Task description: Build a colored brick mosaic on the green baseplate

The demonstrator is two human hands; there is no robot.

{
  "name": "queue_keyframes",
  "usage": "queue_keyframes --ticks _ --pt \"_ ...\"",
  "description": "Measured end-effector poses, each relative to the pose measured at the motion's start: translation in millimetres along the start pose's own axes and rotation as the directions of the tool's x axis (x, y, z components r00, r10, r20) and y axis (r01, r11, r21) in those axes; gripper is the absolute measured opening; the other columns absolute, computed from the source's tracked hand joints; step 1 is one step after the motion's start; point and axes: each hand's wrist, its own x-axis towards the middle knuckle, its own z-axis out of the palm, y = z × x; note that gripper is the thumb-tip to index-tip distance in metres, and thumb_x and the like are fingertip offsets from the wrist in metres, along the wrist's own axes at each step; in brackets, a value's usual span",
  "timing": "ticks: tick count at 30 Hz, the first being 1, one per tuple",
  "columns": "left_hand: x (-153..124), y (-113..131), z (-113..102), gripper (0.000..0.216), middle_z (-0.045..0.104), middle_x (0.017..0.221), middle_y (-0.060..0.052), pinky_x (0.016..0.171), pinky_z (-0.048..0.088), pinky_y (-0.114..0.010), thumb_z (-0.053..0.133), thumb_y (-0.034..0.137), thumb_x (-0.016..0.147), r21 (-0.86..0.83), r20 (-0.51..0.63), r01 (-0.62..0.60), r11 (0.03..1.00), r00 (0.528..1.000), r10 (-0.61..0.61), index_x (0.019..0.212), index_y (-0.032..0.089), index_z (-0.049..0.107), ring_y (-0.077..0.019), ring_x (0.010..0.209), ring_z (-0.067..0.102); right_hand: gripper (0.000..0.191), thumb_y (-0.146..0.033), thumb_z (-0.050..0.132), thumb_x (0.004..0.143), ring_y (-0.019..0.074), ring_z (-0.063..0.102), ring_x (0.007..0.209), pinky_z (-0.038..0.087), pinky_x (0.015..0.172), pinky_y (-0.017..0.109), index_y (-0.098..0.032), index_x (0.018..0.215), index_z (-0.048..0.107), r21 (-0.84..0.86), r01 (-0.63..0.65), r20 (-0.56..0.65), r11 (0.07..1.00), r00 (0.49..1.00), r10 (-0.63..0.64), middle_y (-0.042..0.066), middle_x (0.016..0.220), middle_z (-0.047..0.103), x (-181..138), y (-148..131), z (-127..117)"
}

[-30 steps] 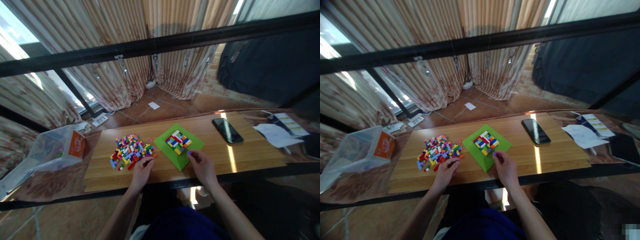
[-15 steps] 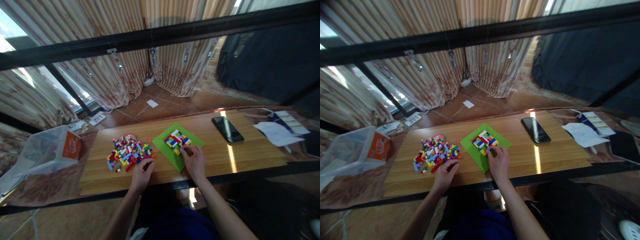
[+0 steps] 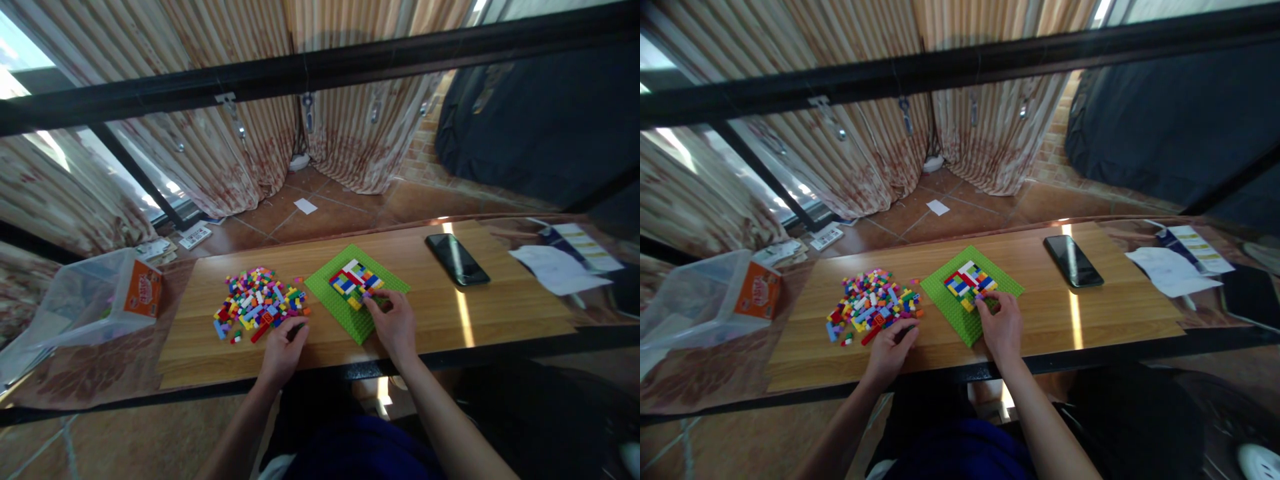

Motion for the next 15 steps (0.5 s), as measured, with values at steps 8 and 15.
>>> queue_keyframes --ticks 8,15 --pt "-0.3 1.6 -0.2 0.031 0.066 0.068 -0.002 0.060 0.047 -0.026 0.060 0.038 0.082 0.003 -0.012 0.009 1.000 1.000 -0.009 0.102 0.017 0.072 -0.0149 0.061 0.059 0.050 -0.061 0.063 0.077 0.0246 0.059 0.081 0.042 0.072 0.036 -0.016 0.098 0.062 -0.173 -0.104 0.008 0.979 0.994 0.106 0.012 0.096 0.066 18.7 1.8 4.3" --pt "-1.4 6.9 0.6 0.031 0.066 0.069 -0.002 0.059 0.048 -0.025 0.061 0.037 0.080 -0.031 -0.019 0.037 0.999 0.999 -0.037 0.100 0.016 0.072 -0.0148 0.062 0.059 0.042 -0.056 0.065 0.078 0.0278 0.059 0.092 0.042 0.074 0.036 -0.018 0.096 0.057 -0.257 -0.092 0.025 0.962 0.994 0.102 0.012 0.098 0.065 18.9 2.5 8.6"
